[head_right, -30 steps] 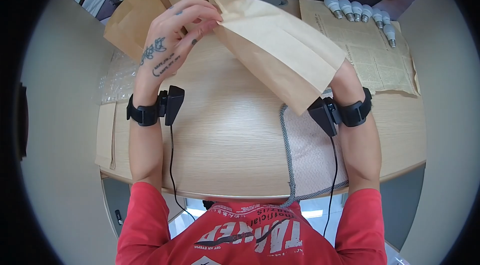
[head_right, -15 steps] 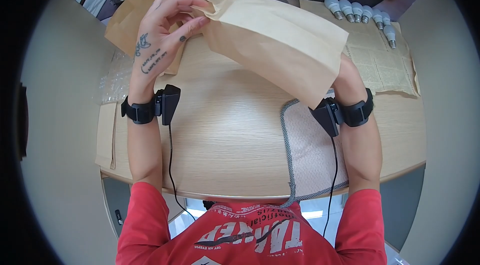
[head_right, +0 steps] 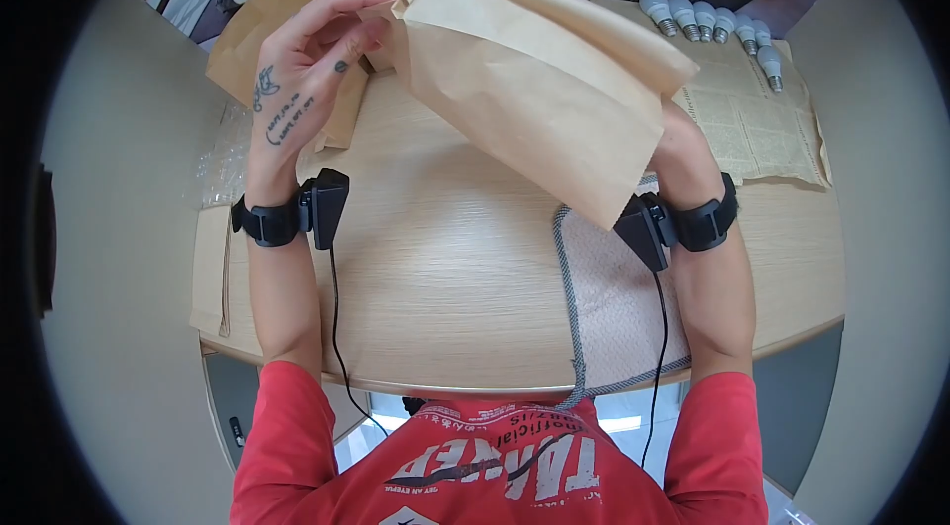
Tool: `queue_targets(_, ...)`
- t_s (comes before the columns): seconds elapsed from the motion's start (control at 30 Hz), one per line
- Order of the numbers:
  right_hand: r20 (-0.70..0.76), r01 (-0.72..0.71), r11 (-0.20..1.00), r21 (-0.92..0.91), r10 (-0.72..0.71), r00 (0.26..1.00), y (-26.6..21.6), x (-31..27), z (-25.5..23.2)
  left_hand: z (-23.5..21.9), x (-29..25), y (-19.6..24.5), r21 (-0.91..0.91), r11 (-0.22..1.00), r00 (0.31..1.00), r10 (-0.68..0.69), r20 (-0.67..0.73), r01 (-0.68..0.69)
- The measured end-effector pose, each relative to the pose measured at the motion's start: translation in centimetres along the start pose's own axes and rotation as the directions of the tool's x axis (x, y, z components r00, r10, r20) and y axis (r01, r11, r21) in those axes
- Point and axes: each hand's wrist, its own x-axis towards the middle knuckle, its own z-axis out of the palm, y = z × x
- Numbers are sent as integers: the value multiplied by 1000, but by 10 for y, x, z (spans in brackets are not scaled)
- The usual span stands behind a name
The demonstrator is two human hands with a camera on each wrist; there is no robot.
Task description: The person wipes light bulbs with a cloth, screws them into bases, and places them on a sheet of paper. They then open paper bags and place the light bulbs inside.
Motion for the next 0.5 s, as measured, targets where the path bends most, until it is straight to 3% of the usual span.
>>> queue_targets(0.13,220,55,888,-456,52,974,-23,22,15,-6,2,-12,-17,999,993,40,-107,-42)
queue_targets(0.23,186,56,905,-421,26,982,-25,22,19,-9,4,-13,-105,993,990,43,-134,-57)
queue_targets(0.33,79,41,967,-251,-22,997,-19,8,18,-6,2,-3,-75,997,992,-11,-126,2)
queue_targets(0.5,-2,52,992,-112,-53,999,-13,-4,11,0,0,2,-118,993,1000,7,-12,-8)
